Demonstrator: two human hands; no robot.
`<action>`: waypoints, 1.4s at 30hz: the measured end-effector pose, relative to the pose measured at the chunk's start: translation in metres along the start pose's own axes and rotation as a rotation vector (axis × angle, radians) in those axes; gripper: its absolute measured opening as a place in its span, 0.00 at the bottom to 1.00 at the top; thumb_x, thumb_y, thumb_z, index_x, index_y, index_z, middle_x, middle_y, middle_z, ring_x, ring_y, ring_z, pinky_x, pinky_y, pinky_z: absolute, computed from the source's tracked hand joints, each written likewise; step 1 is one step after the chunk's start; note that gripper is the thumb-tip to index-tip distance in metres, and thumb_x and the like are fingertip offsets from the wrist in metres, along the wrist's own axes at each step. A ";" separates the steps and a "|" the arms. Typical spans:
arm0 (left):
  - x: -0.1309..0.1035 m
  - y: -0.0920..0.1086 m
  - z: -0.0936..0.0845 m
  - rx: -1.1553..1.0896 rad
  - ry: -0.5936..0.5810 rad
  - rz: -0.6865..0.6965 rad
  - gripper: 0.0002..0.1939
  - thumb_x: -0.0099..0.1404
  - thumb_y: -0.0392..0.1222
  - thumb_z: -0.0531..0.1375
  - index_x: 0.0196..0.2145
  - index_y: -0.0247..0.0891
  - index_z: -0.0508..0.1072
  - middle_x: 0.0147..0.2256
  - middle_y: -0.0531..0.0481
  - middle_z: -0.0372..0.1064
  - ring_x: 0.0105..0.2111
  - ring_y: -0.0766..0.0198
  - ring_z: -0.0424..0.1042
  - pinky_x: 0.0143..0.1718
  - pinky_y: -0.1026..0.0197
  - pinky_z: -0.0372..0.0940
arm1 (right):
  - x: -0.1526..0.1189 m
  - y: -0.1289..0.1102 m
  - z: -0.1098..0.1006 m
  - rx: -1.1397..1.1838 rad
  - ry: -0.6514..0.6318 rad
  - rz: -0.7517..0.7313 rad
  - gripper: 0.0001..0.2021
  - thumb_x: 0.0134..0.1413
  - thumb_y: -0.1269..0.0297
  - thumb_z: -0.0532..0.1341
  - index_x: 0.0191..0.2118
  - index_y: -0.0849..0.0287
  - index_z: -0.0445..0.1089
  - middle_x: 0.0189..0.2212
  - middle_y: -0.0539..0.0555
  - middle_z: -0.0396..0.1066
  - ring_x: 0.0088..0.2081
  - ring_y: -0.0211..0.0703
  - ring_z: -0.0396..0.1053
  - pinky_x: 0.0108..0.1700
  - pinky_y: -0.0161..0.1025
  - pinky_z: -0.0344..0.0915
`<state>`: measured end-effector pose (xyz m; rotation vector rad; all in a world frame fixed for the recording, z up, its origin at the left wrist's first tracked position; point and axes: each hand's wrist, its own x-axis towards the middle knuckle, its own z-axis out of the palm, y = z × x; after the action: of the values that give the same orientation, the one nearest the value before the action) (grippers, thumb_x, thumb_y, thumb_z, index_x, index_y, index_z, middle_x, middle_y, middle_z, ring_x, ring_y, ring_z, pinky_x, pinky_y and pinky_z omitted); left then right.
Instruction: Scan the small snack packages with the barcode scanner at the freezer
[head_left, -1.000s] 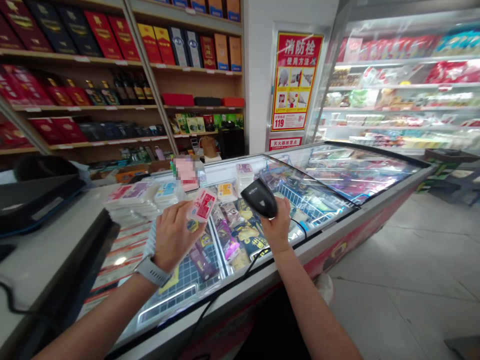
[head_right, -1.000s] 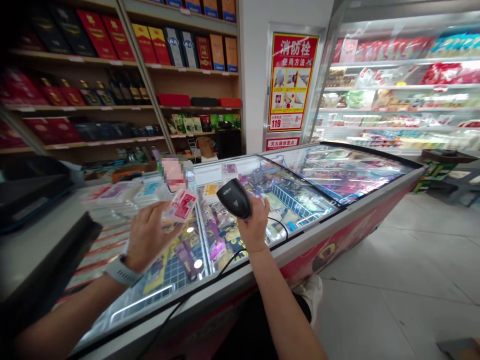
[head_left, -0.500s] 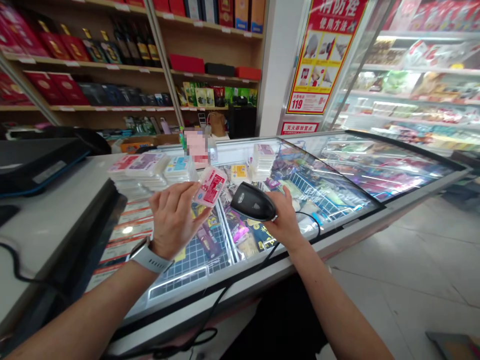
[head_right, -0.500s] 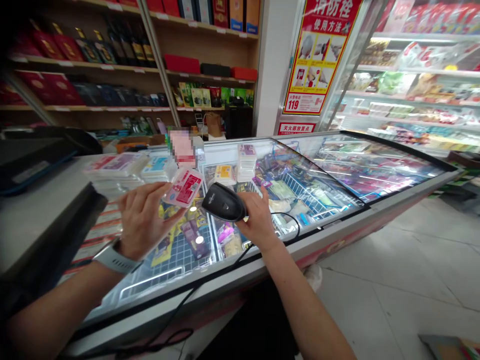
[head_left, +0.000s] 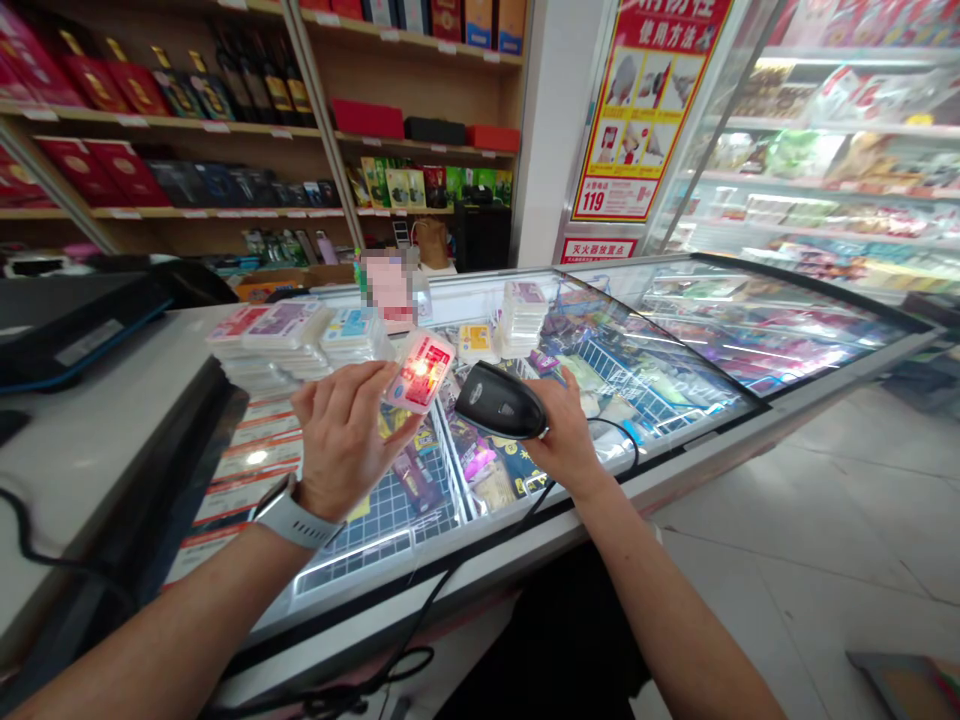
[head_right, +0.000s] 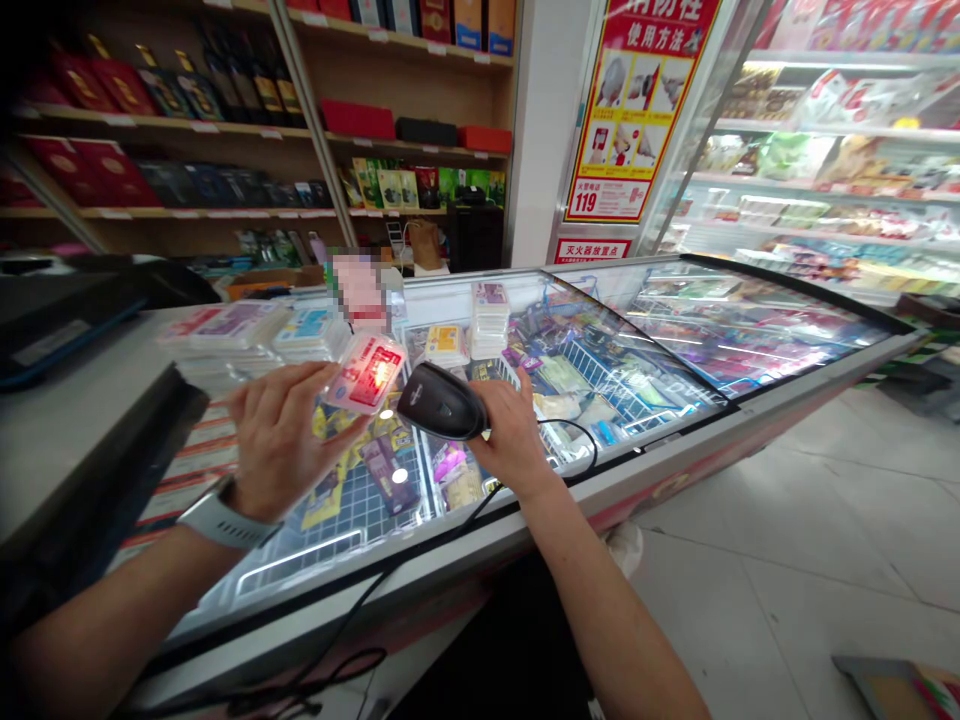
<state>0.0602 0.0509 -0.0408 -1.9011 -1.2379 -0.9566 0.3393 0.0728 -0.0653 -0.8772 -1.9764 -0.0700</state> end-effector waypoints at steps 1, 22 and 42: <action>0.000 0.000 0.000 0.002 -0.001 0.000 0.29 0.60 0.51 0.65 0.56 0.39 0.66 0.50 0.40 0.73 0.50 0.48 0.71 0.51 0.48 0.56 | 0.000 0.000 0.000 -0.001 -0.002 0.001 0.16 0.59 0.59 0.59 0.52 0.55 0.66 0.46 0.58 0.75 0.49 0.53 0.73 0.68 0.62 0.44; 0.028 -0.057 0.014 -0.029 0.061 -0.461 0.29 0.58 0.58 0.65 0.52 0.40 0.70 0.61 0.40 0.60 0.61 0.37 0.57 0.59 0.30 0.51 | -0.001 0.001 0.003 0.006 0.063 -0.008 0.16 0.60 0.57 0.58 0.51 0.56 0.66 0.45 0.59 0.75 0.47 0.53 0.73 0.67 0.63 0.44; 0.022 -0.008 0.009 -0.126 -0.071 -0.236 0.23 0.66 0.52 0.58 0.55 0.40 0.68 0.53 0.39 0.70 0.54 0.47 0.68 0.55 0.45 0.57 | -0.003 0.004 0.001 -0.024 0.208 0.050 0.13 0.61 0.57 0.57 0.48 0.56 0.67 0.41 0.57 0.75 0.44 0.51 0.73 0.66 0.62 0.47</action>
<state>0.0610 0.0709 -0.0252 -1.9295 -1.5004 -1.1201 0.3417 0.0744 -0.0688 -0.8981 -1.7628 -0.1505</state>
